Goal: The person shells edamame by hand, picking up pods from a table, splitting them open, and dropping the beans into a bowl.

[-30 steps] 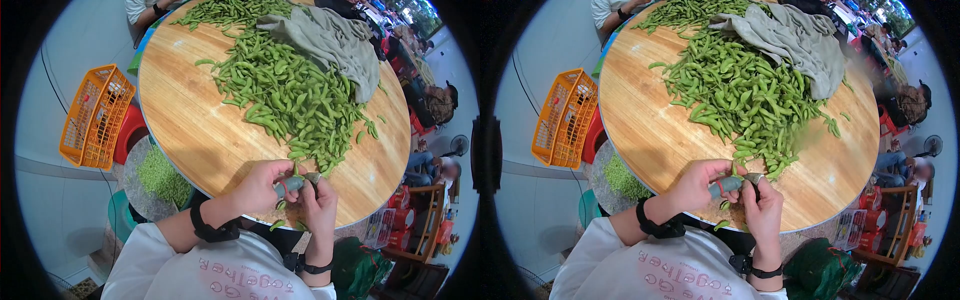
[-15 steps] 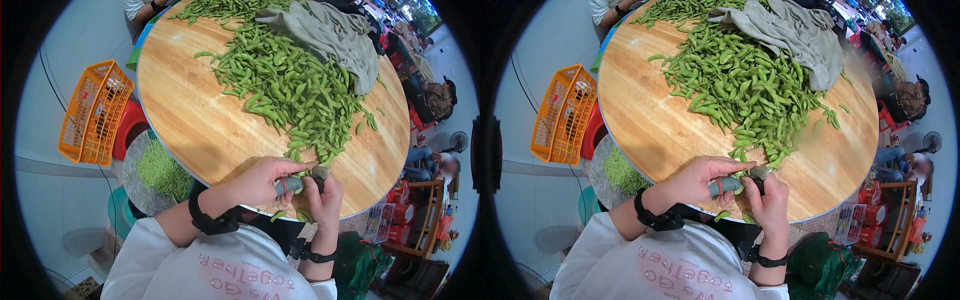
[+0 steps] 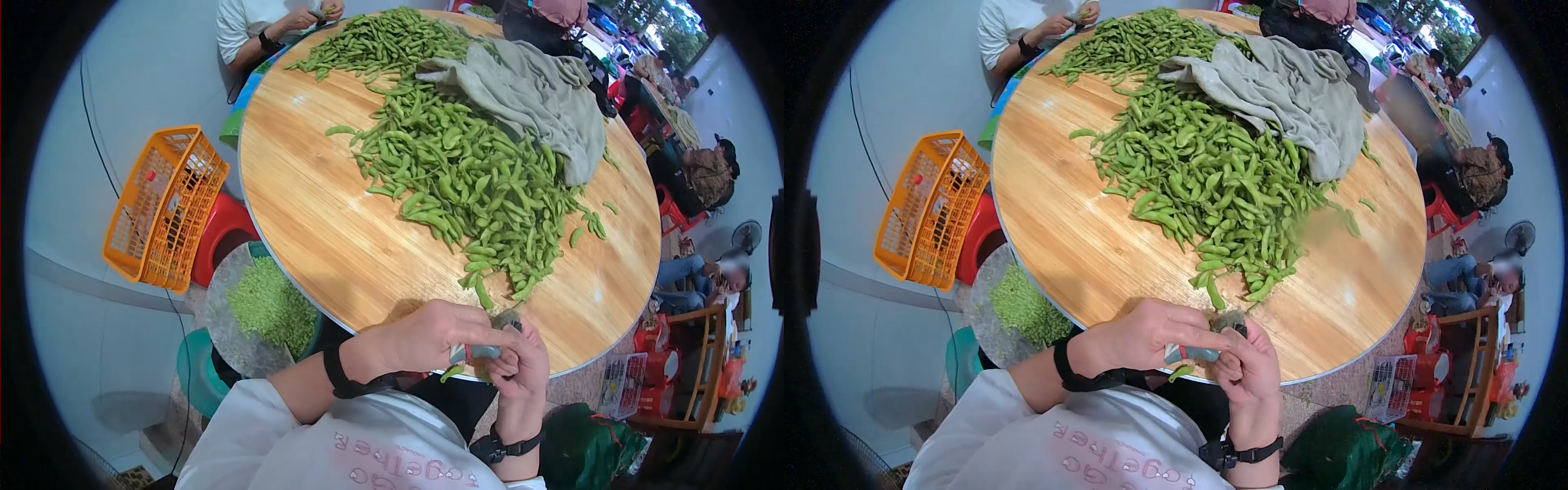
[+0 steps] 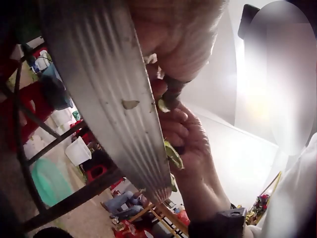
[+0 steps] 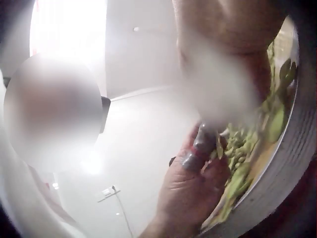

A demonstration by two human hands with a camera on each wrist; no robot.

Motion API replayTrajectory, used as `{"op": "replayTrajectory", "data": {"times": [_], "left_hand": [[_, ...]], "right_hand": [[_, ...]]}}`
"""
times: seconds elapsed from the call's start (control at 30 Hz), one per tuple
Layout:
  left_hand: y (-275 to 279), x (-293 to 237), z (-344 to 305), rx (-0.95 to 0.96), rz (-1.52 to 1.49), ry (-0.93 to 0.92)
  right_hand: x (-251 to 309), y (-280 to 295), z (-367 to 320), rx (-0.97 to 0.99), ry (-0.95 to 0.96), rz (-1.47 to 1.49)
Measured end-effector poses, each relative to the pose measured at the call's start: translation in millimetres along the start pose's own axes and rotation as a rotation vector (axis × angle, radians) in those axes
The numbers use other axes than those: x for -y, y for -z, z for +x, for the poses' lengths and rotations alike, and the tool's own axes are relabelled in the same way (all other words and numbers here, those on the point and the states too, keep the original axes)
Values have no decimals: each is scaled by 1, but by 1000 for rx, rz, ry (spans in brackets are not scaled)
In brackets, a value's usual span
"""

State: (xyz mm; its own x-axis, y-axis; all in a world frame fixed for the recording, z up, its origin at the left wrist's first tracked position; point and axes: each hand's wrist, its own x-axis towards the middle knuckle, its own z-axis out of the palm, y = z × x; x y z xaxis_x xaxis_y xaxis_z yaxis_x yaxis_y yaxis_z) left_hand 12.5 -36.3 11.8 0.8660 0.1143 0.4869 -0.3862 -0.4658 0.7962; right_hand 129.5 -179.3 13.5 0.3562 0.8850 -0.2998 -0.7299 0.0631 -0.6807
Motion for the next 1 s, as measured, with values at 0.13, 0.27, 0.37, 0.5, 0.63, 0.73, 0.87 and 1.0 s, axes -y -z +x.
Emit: {"op": "replayTrajectory", "data": {"times": [0.13,0.27,0.37,0.5,0.63,0.73,0.87,1.0], "left_hand": [[-6,0,0,-93,-307,150],[-15,2,-5,-128,-797,451],[-6,0,-11,-23,-839,606],[14,11,-20,-224,-683,746],[20,13,-20,-322,-944,664],[18,12,-18,-348,-944,675],[14,6,-11,-406,-831,754],[8,4,-14,-259,-579,745]], "right_hand": [[-6,-8,1,-40,1,217],[-3,-22,-6,-151,87,-28],[-2,-17,-13,-168,100,-197],[19,2,-22,236,194,-702],[27,1,-5,-438,482,-1244],[30,-4,4,-584,578,-1409],[4,-18,16,-364,564,-1887],[-6,-13,27,-486,568,-1850]]}}
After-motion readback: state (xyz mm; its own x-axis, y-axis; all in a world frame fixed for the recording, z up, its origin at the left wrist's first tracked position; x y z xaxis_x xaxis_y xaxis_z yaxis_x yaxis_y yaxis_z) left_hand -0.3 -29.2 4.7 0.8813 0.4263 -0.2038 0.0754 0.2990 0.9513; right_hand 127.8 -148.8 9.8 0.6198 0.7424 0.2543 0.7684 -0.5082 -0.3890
